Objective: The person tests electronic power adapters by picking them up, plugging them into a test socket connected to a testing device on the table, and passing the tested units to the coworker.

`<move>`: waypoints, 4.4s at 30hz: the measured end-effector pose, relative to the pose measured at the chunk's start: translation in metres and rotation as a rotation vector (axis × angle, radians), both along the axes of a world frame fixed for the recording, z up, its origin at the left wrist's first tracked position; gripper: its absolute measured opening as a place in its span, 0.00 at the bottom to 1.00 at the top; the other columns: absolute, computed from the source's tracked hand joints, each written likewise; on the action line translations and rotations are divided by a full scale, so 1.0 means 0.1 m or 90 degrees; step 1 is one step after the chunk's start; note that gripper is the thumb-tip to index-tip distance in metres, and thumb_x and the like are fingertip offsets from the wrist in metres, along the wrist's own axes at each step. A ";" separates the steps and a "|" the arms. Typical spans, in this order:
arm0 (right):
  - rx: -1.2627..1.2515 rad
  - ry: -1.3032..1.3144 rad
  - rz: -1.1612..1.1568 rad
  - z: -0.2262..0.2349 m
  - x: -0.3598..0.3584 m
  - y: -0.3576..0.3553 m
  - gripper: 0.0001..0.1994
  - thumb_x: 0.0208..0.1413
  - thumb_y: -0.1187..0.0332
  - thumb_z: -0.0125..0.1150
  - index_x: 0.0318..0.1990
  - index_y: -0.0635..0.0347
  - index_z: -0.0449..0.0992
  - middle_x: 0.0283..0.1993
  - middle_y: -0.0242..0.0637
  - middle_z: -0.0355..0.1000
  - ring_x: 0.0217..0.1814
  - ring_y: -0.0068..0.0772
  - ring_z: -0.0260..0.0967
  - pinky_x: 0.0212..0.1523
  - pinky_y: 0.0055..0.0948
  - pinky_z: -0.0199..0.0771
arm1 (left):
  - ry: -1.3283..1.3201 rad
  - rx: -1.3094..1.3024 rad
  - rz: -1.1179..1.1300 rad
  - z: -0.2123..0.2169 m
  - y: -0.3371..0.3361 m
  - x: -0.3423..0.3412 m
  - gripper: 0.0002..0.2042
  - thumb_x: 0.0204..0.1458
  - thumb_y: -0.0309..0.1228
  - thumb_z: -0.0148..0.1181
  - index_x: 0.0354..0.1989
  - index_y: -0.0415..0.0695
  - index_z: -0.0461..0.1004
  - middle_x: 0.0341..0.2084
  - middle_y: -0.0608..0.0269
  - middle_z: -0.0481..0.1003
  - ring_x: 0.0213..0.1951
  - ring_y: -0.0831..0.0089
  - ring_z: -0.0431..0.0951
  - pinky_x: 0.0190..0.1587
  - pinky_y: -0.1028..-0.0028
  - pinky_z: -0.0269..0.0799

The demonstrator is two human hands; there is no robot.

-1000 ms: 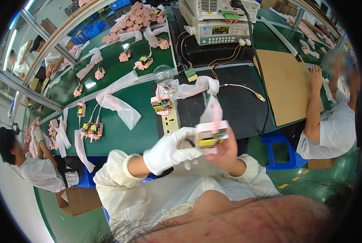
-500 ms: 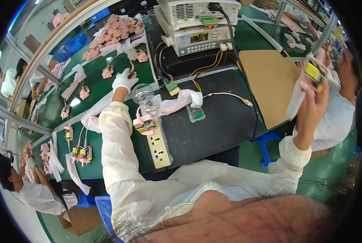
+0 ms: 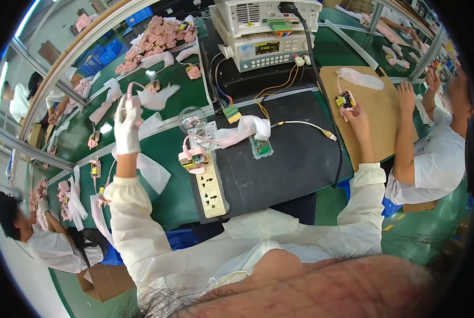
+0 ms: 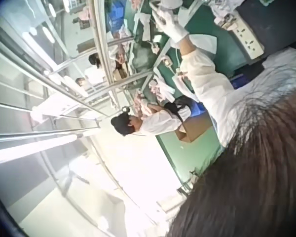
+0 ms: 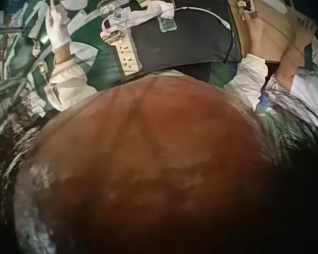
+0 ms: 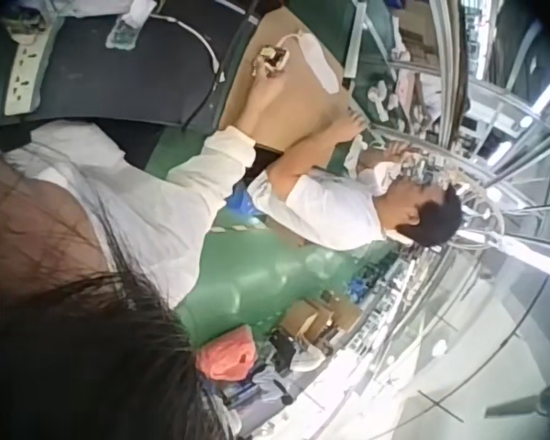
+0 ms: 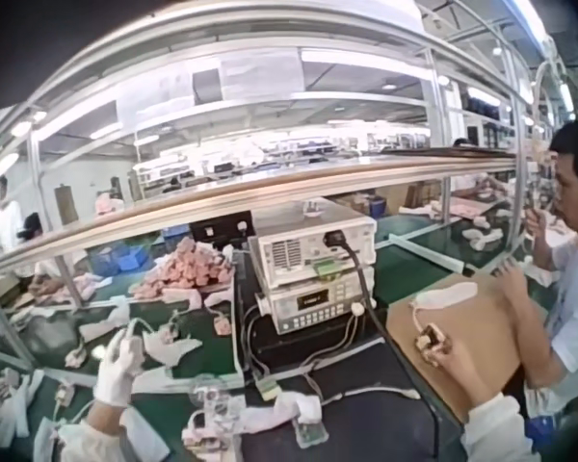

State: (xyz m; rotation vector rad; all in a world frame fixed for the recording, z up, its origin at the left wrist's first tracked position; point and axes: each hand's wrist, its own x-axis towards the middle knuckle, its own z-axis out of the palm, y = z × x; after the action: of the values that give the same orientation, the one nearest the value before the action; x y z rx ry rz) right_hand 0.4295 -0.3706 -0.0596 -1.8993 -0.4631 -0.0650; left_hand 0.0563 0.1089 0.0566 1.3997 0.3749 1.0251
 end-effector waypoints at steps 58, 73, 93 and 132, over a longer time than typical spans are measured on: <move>0.278 0.660 1.328 0.27 -2.49 1.12 0.33 0.59 0.43 0.33 0.31 0.66 0.76 0.28 0.41 0.72 0.15 0.22 0.56 0.18 0.22 0.59 | 0.308 -0.262 -0.140 -0.76 -1.95 -0.99 0.14 0.43 0.22 0.64 0.39 0.40 0.69 0.33 0.62 0.75 0.29 0.77 0.75 0.29 0.80 0.72; 0.077 0.164 0.483 0.39 -1.90 1.13 0.07 0.47 0.81 0.55 0.36 0.67 0.71 0.33 0.37 0.69 0.33 0.30 0.72 0.35 0.25 0.72 | 0.451 -0.256 -0.494 -0.78 -1.23 -1.07 0.22 0.40 0.22 0.66 0.45 0.41 0.67 0.35 0.66 0.74 0.31 0.80 0.73 0.28 0.81 0.70; 0.131 -0.271 0.235 0.09 -1.79 1.50 0.09 0.45 0.82 0.52 0.37 0.68 0.71 0.37 0.40 0.66 0.37 0.38 0.66 0.36 0.26 0.67 | 0.281 -0.234 -0.263 -1.02 -1.08 -0.44 0.17 0.43 0.20 0.64 0.43 0.38 0.70 0.34 0.62 0.76 0.31 0.78 0.76 0.34 0.80 0.73; 0.409 0.056 0.771 0.65 -3.52 1.06 0.38 0.36 0.69 0.74 0.56 0.59 0.58 0.51 0.39 0.60 0.53 0.33 0.62 0.54 0.31 0.59 | 0.241 -0.218 -0.342 0.18 -2.61 -1.27 0.27 0.33 0.21 0.70 0.44 0.36 0.65 0.36 0.51 0.71 0.27 0.62 0.77 0.21 0.71 0.74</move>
State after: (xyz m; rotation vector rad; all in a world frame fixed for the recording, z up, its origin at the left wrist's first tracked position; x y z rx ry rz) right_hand 0.0779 -0.2646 0.0052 -0.7767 -1.2752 0.5934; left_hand -0.0707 -0.1524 0.0749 1.2761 0.3978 0.2397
